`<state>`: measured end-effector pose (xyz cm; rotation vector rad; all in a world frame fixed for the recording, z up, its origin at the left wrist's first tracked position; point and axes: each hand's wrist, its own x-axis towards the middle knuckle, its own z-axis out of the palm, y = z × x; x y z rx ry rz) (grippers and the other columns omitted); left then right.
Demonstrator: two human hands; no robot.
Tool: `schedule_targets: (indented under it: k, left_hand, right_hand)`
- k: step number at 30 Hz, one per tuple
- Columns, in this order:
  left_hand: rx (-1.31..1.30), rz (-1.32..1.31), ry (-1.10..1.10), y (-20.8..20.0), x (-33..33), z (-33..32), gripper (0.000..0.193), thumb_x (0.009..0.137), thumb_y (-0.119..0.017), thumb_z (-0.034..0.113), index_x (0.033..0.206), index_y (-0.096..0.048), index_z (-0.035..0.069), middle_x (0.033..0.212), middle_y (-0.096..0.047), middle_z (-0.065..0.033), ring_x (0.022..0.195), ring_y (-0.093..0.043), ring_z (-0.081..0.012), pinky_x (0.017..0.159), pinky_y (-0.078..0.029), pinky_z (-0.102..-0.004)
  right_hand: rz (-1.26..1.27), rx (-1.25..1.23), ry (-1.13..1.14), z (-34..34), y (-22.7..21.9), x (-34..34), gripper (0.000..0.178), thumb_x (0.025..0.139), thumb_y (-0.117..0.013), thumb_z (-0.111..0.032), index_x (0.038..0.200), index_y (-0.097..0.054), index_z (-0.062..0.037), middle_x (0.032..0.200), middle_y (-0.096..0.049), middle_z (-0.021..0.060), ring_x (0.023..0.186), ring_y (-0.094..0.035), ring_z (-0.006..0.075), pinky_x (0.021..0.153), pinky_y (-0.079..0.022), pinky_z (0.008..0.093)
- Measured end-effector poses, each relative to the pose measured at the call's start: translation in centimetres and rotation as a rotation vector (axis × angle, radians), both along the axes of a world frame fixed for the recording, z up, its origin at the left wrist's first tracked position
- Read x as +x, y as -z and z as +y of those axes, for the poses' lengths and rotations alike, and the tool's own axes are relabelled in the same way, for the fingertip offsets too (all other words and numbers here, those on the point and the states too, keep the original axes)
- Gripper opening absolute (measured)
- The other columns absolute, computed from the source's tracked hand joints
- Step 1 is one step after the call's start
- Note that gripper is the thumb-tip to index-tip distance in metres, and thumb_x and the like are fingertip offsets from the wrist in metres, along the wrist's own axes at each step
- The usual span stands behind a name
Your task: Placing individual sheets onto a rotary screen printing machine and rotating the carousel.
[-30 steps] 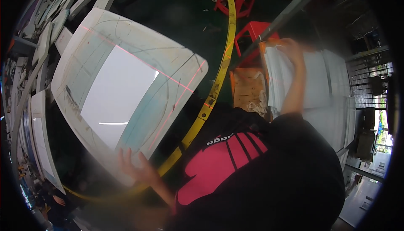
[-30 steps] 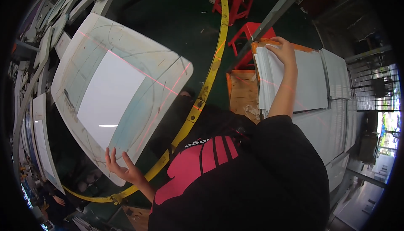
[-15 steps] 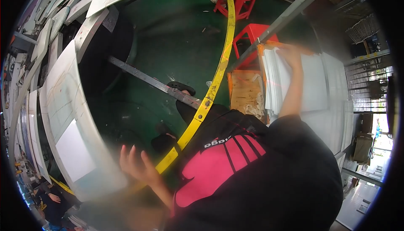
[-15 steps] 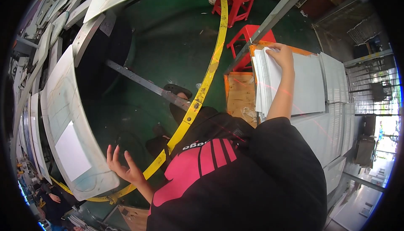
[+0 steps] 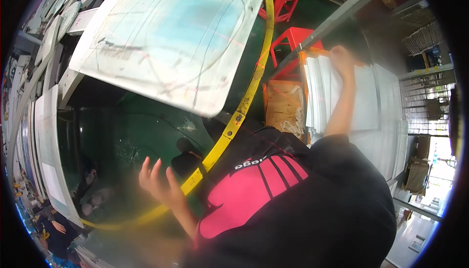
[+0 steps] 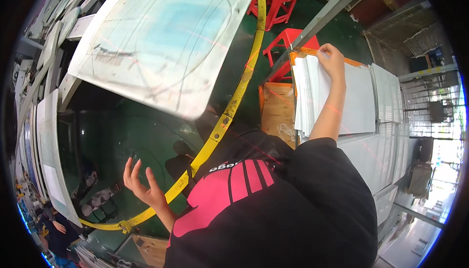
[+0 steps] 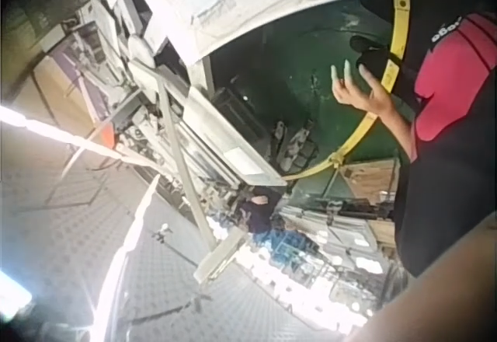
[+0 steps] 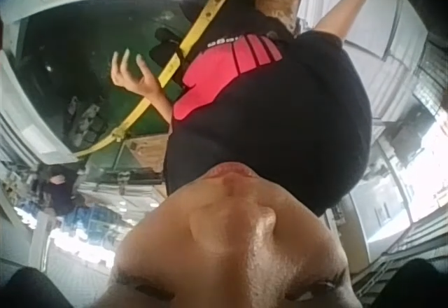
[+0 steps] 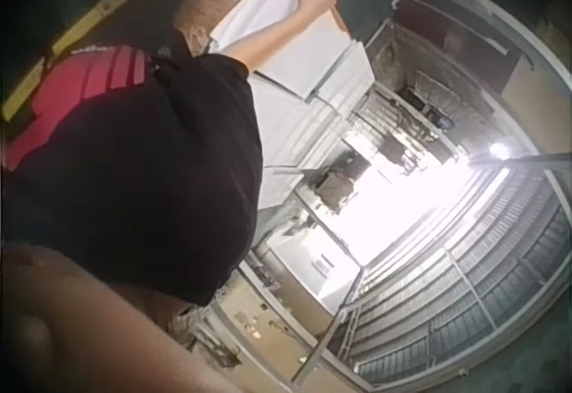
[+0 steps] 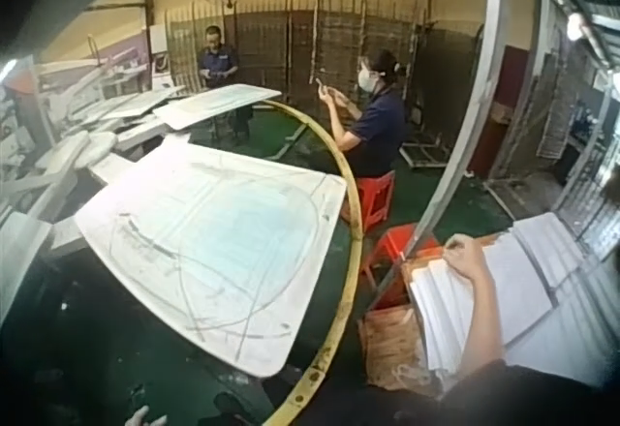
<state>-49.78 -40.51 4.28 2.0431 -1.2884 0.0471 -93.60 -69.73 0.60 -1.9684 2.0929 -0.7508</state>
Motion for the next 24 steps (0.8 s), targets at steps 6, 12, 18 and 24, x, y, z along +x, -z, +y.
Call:
schedule_targets:
  k: [6, 12, 18, 24]
  left_hand:
    - [-0.033, 0.068, 0.222, -0.7, -0.4, -2.3, 0.022, 0.069, -0.060, 0.000, 0.090, -0.059, 0.004, 0.103, -0.056, -0.0115, 0.099, -0.046, -0.0264, 0.086, -0.034, -0.0348]
    - [-0.071, 0.361, 0.605, -0.8, -2.9, -5.2, 0.023, 0.066, -0.062, 0.001, 0.089, -0.060, 0.004, 0.088, -0.061, -0.0088, 0.083, -0.055, -0.0239, 0.076, -0.040, -0.0329]
    - [-0.176, 0.529, 0.966, -2.8, -7.8, -10.8, 0.056, 0.066, -0.070, 0.018, 0.115, -0.047, 0.003, 0.108, -0.053, -0.0131, 0.098, -0.050, -0.0273, 0.084, -0.038, -0.0360]
    - [-0.359, 0.893, 0.977, -3.4, -11.6, -12.4, 0.052, 0.069, -0.069, 0.011, 0.115, -0.046, 0.001, 0.108, -0.053, -0.0164, 0.099, -0.053, -0.0262, 0.082, -0.042, -0.0318]
  right_hand:
    - [-0.390, 0.165, -0.164, 0.1, -3.9, -2.0, 0.012, 0.074, -0.062, -0.011, 0.078, -0.058, -0.0006, 0.075, -0.056, -0.0005, 0.075, -0.050, 0.0073, 0.069, -0.038, 0.0200]
    - [-0.366, -0.011, -0.257, 6.0, -14.3, 2.3, 0.007, 0.075, -0.059, -0.003, 0.078, -0.056, 0.0031, 0.077, -0.053, 0.0010, 0.073, -0.046, 0.0076, 0.067, -0.035, 0.0188]
    - [-0.101, -0.380, -0.635, 9.1, -20.7, 13.3, 0.011, 0.066, -0.056, 0.005, 0.076, -0.053, 0.0053, 0.075, -0.048, 0.0085, 0.068, -0.043, 0.0148, 0.062, -0.032, 0.0214]
    - [0.045, -0.505, -1.270, 9.5, -22.7, 23.5, 0.013, 0.070, -0.054, -0.003, 0.077, -0.054, 0.0071, 0.070, -0.048, 0.0135, 0.064, -0.044, 0.0206, 0.065, -0.035, 0.0257]
